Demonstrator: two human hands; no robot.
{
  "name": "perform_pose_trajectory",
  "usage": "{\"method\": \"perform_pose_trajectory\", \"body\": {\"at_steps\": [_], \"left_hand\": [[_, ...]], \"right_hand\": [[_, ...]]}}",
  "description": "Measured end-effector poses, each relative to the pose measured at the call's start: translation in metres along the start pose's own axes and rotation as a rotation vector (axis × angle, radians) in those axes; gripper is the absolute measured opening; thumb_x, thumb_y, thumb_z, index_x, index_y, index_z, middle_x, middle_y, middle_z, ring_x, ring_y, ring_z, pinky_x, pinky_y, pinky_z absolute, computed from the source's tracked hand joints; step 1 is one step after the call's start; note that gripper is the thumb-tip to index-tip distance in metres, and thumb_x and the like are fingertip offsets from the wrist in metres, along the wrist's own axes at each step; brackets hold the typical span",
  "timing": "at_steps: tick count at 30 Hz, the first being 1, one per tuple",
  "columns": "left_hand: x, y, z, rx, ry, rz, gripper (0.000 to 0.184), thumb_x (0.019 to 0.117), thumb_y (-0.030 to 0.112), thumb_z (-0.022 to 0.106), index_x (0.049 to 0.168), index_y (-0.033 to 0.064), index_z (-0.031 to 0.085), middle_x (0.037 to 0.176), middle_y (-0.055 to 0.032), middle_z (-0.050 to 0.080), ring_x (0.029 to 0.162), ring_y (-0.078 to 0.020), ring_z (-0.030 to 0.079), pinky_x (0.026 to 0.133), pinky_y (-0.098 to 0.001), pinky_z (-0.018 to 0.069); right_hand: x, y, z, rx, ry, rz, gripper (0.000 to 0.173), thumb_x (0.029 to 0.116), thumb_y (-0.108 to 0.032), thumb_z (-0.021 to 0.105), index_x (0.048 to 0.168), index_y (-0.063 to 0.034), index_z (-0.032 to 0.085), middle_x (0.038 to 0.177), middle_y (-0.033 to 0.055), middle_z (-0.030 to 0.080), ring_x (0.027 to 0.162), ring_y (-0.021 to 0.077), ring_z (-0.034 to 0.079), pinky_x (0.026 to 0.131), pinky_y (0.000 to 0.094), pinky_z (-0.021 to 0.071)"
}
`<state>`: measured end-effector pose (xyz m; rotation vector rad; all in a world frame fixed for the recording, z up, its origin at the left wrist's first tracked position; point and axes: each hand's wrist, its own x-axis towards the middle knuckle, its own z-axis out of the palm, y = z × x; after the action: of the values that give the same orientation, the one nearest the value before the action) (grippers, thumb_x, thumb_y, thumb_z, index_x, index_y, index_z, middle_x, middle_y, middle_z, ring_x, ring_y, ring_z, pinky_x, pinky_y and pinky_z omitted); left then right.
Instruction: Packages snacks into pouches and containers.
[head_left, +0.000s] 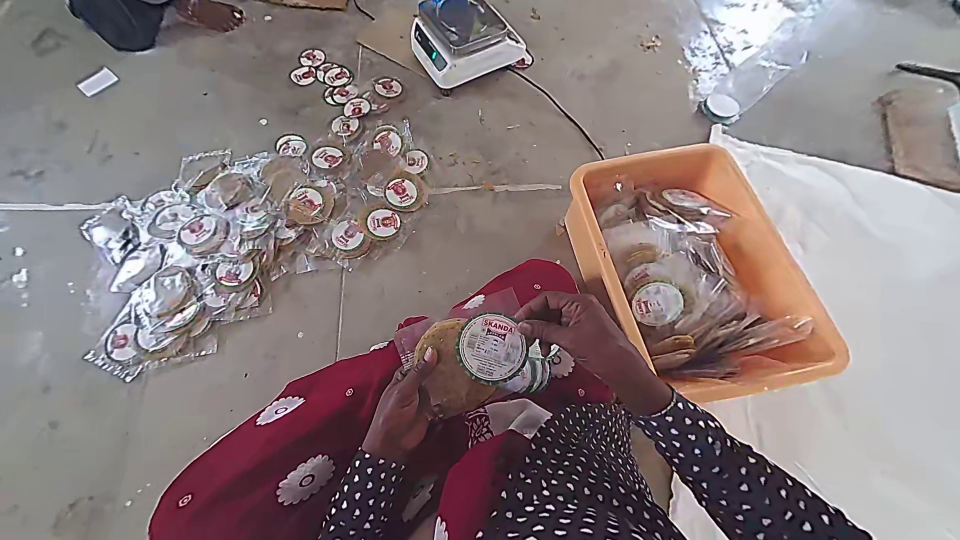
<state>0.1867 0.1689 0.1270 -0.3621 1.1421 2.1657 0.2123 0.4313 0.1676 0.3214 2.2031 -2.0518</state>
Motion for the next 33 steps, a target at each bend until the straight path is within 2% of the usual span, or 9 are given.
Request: {"method": "perform_pose_trajectory", "body": {"at_steps": [8,11,15,18,20,23,26,31,33], "left_hand": [[-0.001,-0.002,0.002,-0.02,-0.033,-0.006,0.025,0.1042,0.017,0.053,0.121,0.0009,0.062,0.104,-0.0152,0.075,0.093,-0.0234,0.075,0.083,-0.0414,0.0635],[-0.008,0.0,0.007,0.032,0.053,-0.001,0.031,0.1018,0.009,0.051,0.131,-0.0002,0.048,0.104,-0.0148,0.073,0.091,-0.0237,0.075,0.081,-0.0413,0.0642],[-0.005,-0.006,0.008,0.03,0.152,0.023,0.026,0.1007,0.001,0.048,0.127,-0.0004,0.052,0.1,-0.013,0.074,0.087,-0.0214,0.075,0.076,-0.0391,0.0646],[0.001,-0.012,0.006,0.031,0.132,0.04,0.023,0.0993,0.001,0.049,0.122,0.0003,0.055,0.1,-0.0122,0.075,0.088,-0.0208,0.075,0.077,-0.0394,0.0647],[0.008,-0.014,0.0,0.01,-0.003,0.027,0.021,0.0985,0.008,0.054,0.117,0.0025,0.062,0.1,-0.0141,0.075,0.087,-0.0246,0.075,0.076,-0.0436,0.0643],[0.017,-0.013,-0.007,0.017,-0.257,-0.031,0.03,0.1084,0.021,0.045,0.127,0.0035,0.061,0.109,-0.021,0.072,0.089,-0.0336,0.075,0.071,-0.0471,0.0653],[0.019,-0.01,-0.005,0.081,-0.191,-0.056,0.036,0.1101,0.02,0.031,0.128,0.0029,0.058,0.108,-0.0183,0.073,0.089,-0.0316,0.076,0.067,-0.0451,0.0654],[0.016,-0.006,-0.003,0.165,-0.079,-0.045,0.034,0.1091,0.016,0.033,0.127,-0.0004,0.057,0.106,-0.0181,0.073,0.088,-0.0312,0.075,0.069,-0.0455,0.0652],[0.018,-0.006,0.002,0.228,-0.052,-0.034,0.031,0.1076,0.012,0.037,0.127,-0.0014,0.057,0.106,-0.0179,0.072,0.089,-0.031,0.075,0.071,-0.0459,0.065]], "right_hand": [[0.005,0.0,0.016,0.069,-0.136,0.003,0.006,0.0907,0.001,0.072,0.096,-0.0002,0.073,0.08,0.0023,0.072,0.066,0.0072,0.068,0.065,0.0226,0.0595],[0.005,0.0,0.022,-0.087,-0.236,-0.067,0.019,0.1023,-0.012,0.058,0.105,-0.0019,0.074,0.092,0.0007,0.073,0.078,0.0034,0.066,0.073,0.0218,0.0563],[0.001,-0.012,0.022,0.022,-0.175,-0.066,0.042,0.1108,-0.024,0.037,0.106,0.0001,0.072,0.092,-0.0005,0.074,0.084,0.0026,0.068,0.079,0.0234,0.0565],[0.004,-0.012,0.017,-0.064,-0.174,-0.107,0.022,0.1031,-0.014,0.059,0.105,0.0044,0.072,0.088,0.0047,0.073,0.077,0.0042,0.067,0.076,0.0233,0.056],[0.007,-0.018,0.006,-0.145,-0.066,-0.136,0.018,0.1002,-0.013,0.064,0.102,0.0026,0.072,0.084,0.0037,0.072,0.072,0.0041,0.066,0.071,0.0228,0.056],[0.018,-0.033,-0.039,-0.265,0.263,-0.228,0.014,0.0994,-0.009,0.063,0.099,0.001,0.072,0.081,0.0055,0.071,0.071,0.0099,0.068,0.068,0.0296,0.0593],[0.043,-0.042,-0.111,-0.363,0.586,-0.282,0.014,0.0996,-0.006,0.06,0.106,0.0039,0.068,0.089,0.0103,0.071,0.072,0.0148,0.069,0.065,0.0328,0.0596],[0.1,0.002,-0.225,-0.437,0.918,-0.052,0.035,0.1039,-0.021,0.053,0.124,0.0067,0.061,0.114,0.0218,0.07,0.101,0.0288,0.071,0.092,0.0487,0.0566],[0.109,0.008,-0.232,-0.382,0.994,0.051,0.038,0.1058,-0.019,0.05,0.132,0.008,0.055,0.121,0.0222,0.066,0.101,0.0244,0.069,0.091,0.042,0.0567]]}}
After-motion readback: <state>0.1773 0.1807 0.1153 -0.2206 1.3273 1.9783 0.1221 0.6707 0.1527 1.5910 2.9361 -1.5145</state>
